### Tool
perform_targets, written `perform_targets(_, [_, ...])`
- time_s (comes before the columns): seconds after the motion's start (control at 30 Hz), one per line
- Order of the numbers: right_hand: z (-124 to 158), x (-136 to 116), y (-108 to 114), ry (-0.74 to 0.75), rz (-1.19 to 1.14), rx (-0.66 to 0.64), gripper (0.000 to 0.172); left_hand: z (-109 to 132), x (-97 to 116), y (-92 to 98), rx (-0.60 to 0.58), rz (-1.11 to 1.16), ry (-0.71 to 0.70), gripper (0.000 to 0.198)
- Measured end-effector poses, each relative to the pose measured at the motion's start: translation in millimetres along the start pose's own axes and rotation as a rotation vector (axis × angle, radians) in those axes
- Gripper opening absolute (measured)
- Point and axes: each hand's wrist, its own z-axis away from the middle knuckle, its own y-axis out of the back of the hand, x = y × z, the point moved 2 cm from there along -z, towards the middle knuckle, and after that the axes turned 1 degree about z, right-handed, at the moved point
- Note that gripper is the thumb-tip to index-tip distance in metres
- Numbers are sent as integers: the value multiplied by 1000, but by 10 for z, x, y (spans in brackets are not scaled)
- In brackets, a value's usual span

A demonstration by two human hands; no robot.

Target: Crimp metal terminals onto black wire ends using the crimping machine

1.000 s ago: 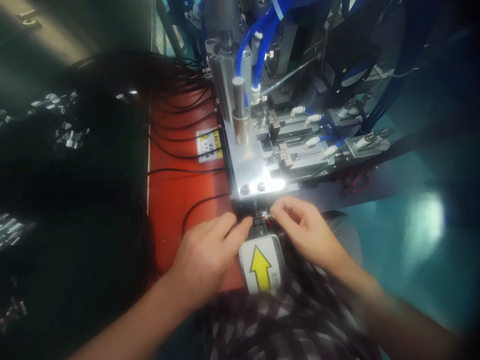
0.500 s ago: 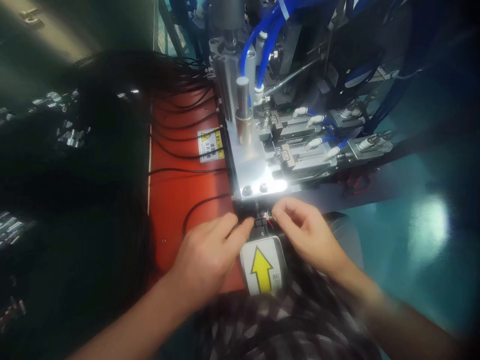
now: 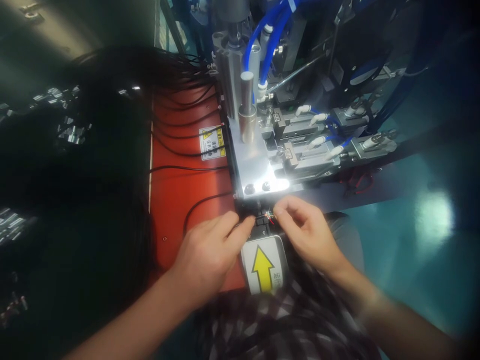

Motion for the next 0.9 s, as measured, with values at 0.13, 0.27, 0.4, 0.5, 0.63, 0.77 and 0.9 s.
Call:
perform_targets(0.13, [-6,18,-14,17,-10,24,18,-6,1,-1,1,-3,2,27])
perform_targets(0.27, [-3,15,-23,30,-14,38,18,-8,-2,0,-6,0,10,27])
perform_targets(0.4, [3,-11,-32,39,-15,46,18,-16,-2,-2,7,1,9,27])
perform_targets(0.5, [5,-18,-33,45,-17,39,18,-6,-3,-7,12,14,7,28])
perform_targets(0.63, [2,-3,-24,65,-1,36,18,10,-2,-8,0,29,14,28])
perform_targets(0.77, [9,28,-13,75,9,27,20,0,7,-7,5,12,1,27])
perform_targets(0.9, [24,50,-9,103,26,17,20,4,1,-18,5,2,0,28])
